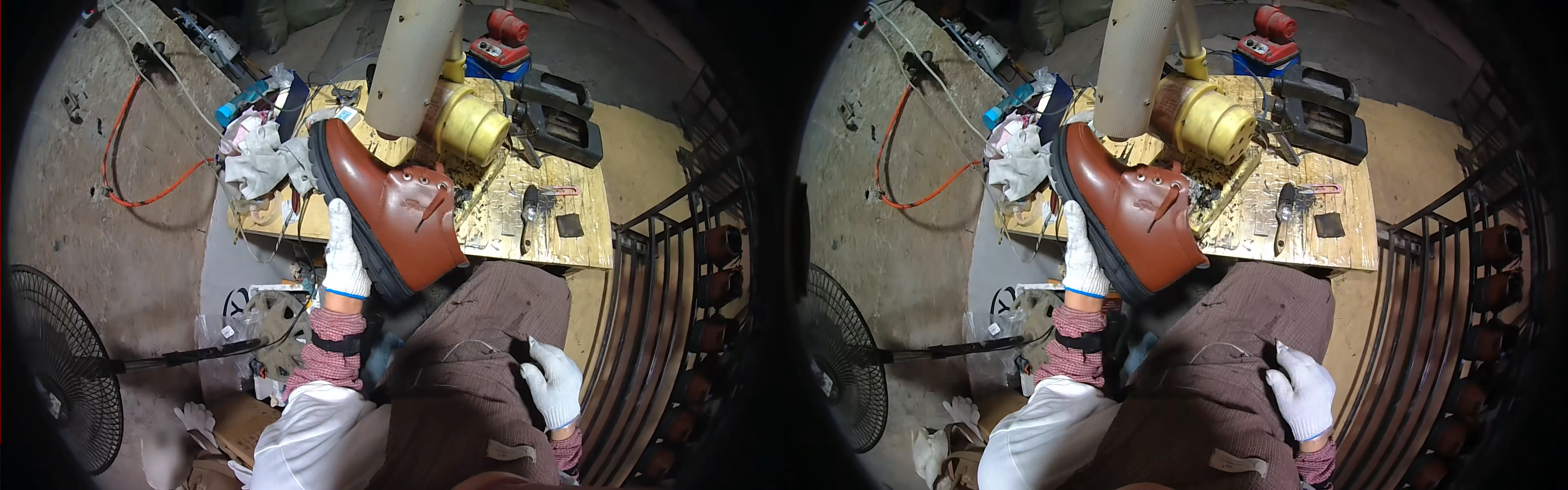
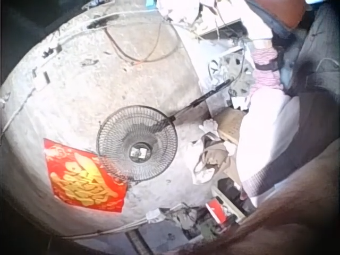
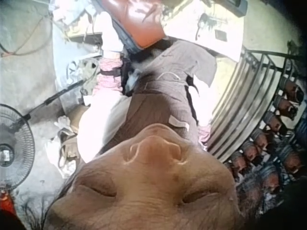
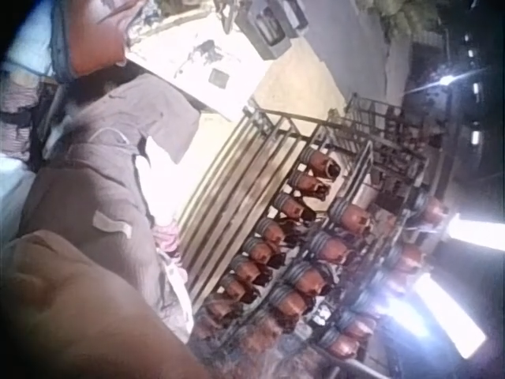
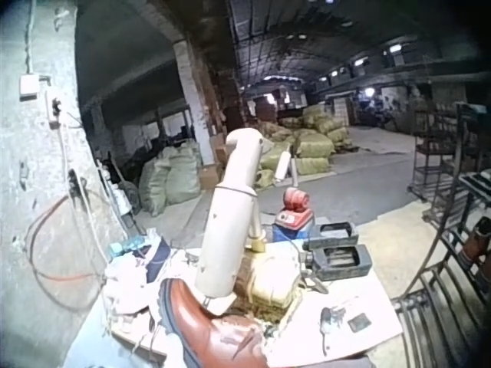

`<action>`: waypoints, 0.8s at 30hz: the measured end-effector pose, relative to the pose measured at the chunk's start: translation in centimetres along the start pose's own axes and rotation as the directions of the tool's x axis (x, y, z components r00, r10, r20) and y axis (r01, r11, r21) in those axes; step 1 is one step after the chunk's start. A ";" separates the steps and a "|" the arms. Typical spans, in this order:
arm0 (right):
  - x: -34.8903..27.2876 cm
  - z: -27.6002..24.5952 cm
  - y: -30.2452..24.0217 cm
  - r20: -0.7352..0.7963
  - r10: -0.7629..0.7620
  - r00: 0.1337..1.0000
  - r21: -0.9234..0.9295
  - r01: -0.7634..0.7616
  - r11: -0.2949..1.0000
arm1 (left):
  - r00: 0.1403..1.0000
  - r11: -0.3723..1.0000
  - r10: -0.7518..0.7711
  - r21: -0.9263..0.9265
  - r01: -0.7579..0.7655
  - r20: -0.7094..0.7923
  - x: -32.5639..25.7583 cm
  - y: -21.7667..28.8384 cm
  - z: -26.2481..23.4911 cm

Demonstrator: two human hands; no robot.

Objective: Finalizing and inspecting brown leather boots by trimming excess material and placing them on a storage rack.

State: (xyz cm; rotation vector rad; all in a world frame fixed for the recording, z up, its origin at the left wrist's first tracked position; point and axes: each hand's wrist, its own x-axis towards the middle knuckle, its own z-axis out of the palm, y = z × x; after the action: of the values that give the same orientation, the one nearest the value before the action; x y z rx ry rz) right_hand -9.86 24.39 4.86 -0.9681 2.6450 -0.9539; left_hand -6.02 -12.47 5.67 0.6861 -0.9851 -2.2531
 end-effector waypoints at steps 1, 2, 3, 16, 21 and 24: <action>0.0 0.0 0.2 0.009 0.026 1.000 0.004 -0.026 1.000 | 0.998 0.997 0.057 0.052 -0.056 -0.028 0.4 0.5 0.6; 0.0 -0.1 0.4 0.018 0.053 0.998 0.007 -0.053 0.999 | 0.991 0.990 0.105 0.103 -0.096 -0.081 1.3 1.1 0.6; 0.0 -0.3 0.4 0.021 0.051 0.998 0.000 -0.051 0.999 | 0.947 0.907 0.318 0.302 -0.292 -0.039 3.1 1.2 -1.7; 2.2 -0.6 0.1 0.002 -0.135 0.991 -0.066 0.135 0.989 | 0.873 0.891 0.452 0.127 -0.436 -0.180 9.7 4.6 4.4; 6.7 -0.4 -1.7 -0.021 -0.353 0.935 -0.098 0.350 0.932 | 0.895 0.914 0.405 0.075 -0.398 -0.184 7.3 3.5 3.2; 11.1 -0.5 -4.9 -0.036 -0.553 0.833 -0.153 0.542 0.826 | 0.881 0.917 0.393 0.047 -0.395 -0.262 4.8 2.3 2.0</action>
State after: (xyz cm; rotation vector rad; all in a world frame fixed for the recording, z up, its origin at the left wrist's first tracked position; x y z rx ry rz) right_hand -16.09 14.86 8.97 -1.8302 2.5581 -0.9257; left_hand -9.94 -16.08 7.62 0.6925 -0.8896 -1.7559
